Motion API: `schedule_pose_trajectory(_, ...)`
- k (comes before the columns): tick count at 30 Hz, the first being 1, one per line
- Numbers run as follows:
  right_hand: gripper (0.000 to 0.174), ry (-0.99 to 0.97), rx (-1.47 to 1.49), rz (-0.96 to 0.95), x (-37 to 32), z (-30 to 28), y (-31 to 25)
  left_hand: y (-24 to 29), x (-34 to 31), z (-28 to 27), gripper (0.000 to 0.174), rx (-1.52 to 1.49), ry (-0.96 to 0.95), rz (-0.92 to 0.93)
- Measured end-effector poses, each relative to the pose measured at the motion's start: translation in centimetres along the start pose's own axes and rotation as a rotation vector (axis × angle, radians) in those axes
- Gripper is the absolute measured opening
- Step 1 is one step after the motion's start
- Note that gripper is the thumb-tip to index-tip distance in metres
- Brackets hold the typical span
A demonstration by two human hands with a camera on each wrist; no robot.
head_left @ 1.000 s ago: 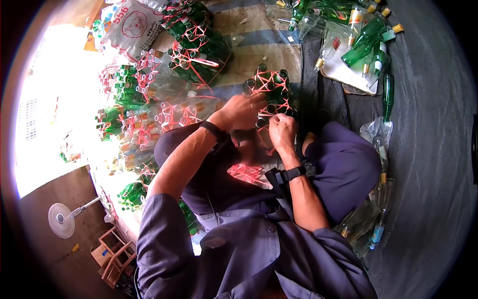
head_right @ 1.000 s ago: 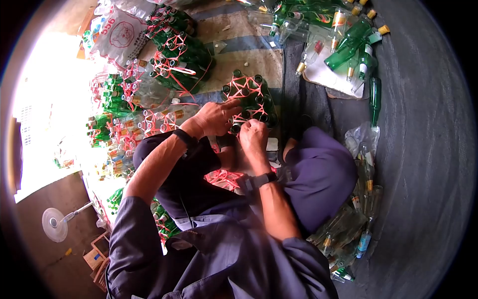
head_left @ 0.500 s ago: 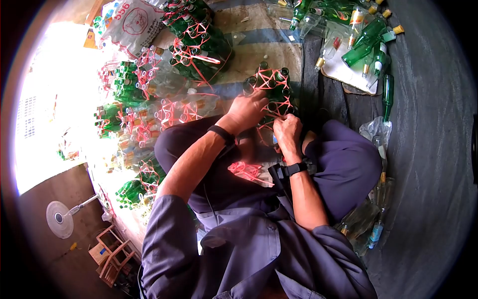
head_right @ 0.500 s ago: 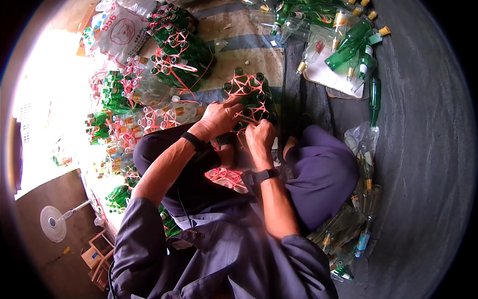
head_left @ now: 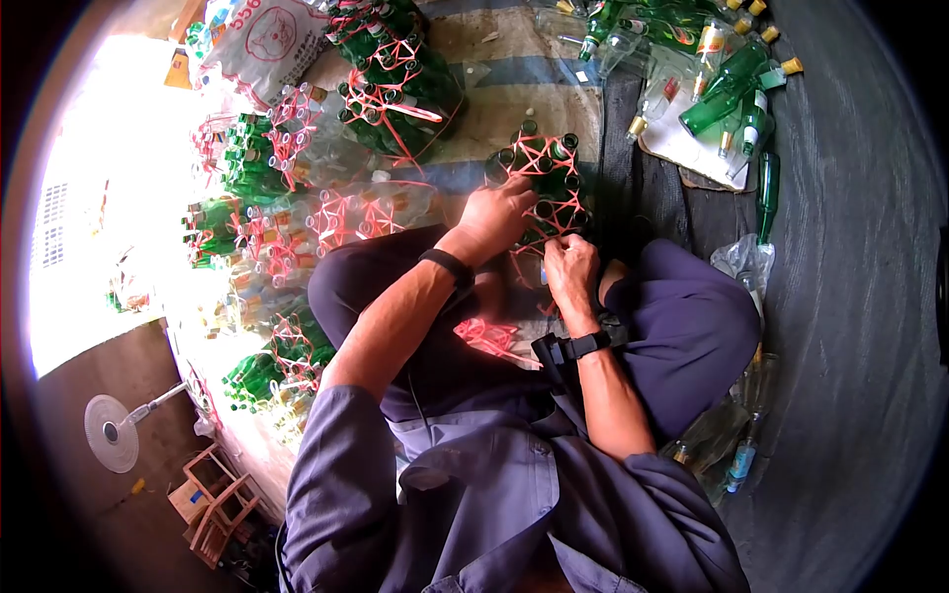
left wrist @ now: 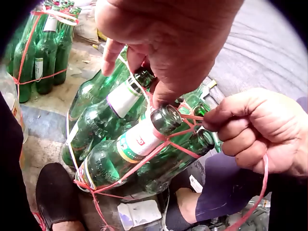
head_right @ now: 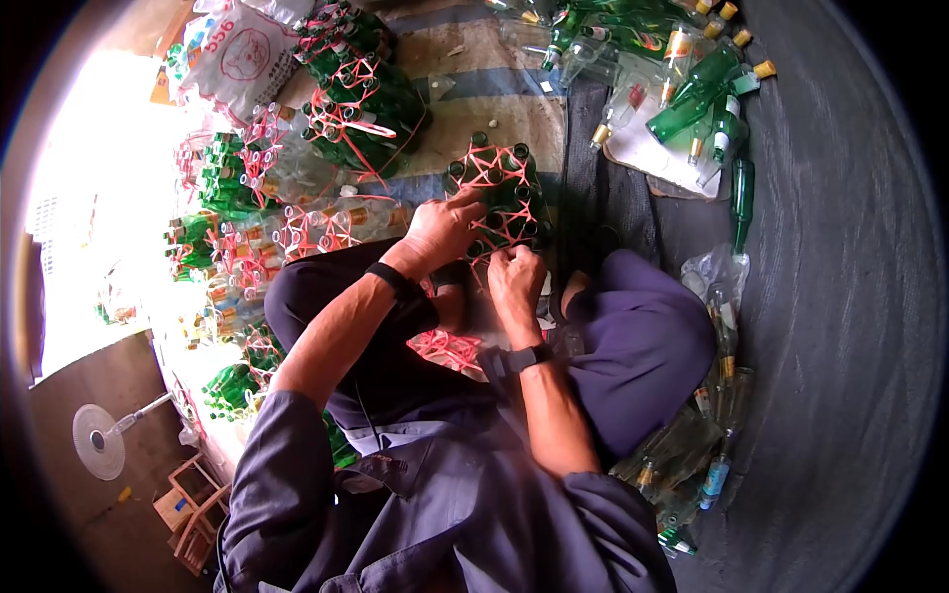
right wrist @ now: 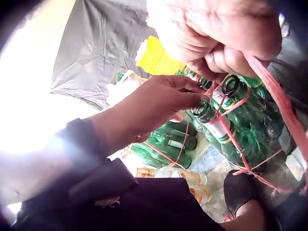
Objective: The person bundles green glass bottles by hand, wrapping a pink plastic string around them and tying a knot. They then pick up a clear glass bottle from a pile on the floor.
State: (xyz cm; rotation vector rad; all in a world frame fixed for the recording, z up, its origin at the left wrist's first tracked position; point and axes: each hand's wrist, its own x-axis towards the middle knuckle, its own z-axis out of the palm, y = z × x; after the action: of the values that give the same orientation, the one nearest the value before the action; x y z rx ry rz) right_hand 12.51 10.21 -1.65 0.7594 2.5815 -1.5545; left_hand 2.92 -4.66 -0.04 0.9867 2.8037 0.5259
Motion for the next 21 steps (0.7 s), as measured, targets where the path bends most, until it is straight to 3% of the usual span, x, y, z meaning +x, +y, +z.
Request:
schedule_pose_trajectory(6, 0.022, 0.027, 0.053, 0.013, 0.4, 0.1, 0.1, -0.3, -0.1, -0.1, 0.031, -0.016, -0.006, -0.016)
schedule_pose_trajectory(8, 0.022, 0.064, 0.059, 0.012, 0.7, 0.1, 0.5, -0.8, 0.1, -0.7, 0.035, -0.054, -0.105, 0.009)
schedule_pose_trajectory(12, 0.021, 0.078, 0.047, -0.003, 0.8, 0.2, 0.7, -1.6, -0.3, -1.8, 0.035, -0.185, 0.036, 0.111)
schedule_pose_trajectory(14, 0.020, 0.095, -0.024, -0.005, 1.2, 0.5, 1.1, -1.0, -0.7, -3.5, 0.036, -0.341, 0.000, -0.125)
schedule_pose_trajectory(21, 0.021, 0.108, -0.082, -0.020, 1.4, 0.7, 1.3, -0.9, -2.3, -3.8, 0.027, -0.241, -0.019, -0.288)
